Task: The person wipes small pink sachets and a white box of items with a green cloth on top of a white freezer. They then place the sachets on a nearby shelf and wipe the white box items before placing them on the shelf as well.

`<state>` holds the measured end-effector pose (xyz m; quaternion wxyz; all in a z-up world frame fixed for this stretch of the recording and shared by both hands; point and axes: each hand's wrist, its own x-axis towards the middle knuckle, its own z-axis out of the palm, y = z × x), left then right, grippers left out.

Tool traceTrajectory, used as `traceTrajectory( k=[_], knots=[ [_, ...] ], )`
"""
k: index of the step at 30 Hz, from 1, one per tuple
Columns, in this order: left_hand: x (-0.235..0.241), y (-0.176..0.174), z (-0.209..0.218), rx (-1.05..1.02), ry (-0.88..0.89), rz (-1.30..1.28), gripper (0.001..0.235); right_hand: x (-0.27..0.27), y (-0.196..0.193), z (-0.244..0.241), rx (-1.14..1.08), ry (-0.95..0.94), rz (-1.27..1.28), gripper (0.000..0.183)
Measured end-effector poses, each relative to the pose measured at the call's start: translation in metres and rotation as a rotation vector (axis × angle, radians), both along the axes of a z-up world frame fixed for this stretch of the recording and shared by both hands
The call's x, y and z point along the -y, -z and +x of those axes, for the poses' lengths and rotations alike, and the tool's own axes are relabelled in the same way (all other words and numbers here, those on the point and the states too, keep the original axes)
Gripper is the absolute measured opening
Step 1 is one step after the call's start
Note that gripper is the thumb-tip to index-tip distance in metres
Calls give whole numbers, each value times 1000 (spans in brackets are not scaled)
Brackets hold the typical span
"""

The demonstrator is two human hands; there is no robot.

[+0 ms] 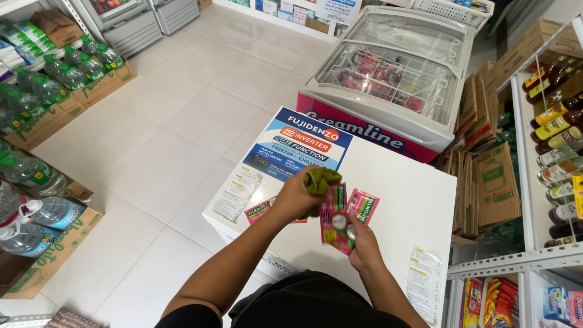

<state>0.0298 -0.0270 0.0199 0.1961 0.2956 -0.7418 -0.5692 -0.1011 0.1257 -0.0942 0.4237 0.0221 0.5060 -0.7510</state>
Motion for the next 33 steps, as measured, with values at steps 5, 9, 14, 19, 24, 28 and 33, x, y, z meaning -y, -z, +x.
traceTrajectory(
  k=[5, 9, 14, 19, 24, 28, 33],
  knots=[
    [12, 18, -6, -222, -154, -273, 48, 0, 6, -14, 53, -78, 55, 47],
    [5, 47, -13, -497, 8, -901, 46, 8, -41, 0, 327, -153, -99, 66],
    [-22, 46, -13, -569, 101, -1185, 28, 14, -42, -12, 387, -160, -206, 53],
    [-29, 48, -2, -443, 284, -1084, 40, 8, -34, -18, 459, -152, -230, 18],
    [-31, 1, 16, -344, 495, -786, 56, 7, 51, -55, 489, -146, -181, 10],
    [-34, -21, 19, -358, 471, -498, 57, 1, -17, -23, 433, -124, -143, 18],
    [-44, -5, 5, -390, 431, -660, 60, -2, -27, -17, 403, -167, -164, 24]
  ],
)
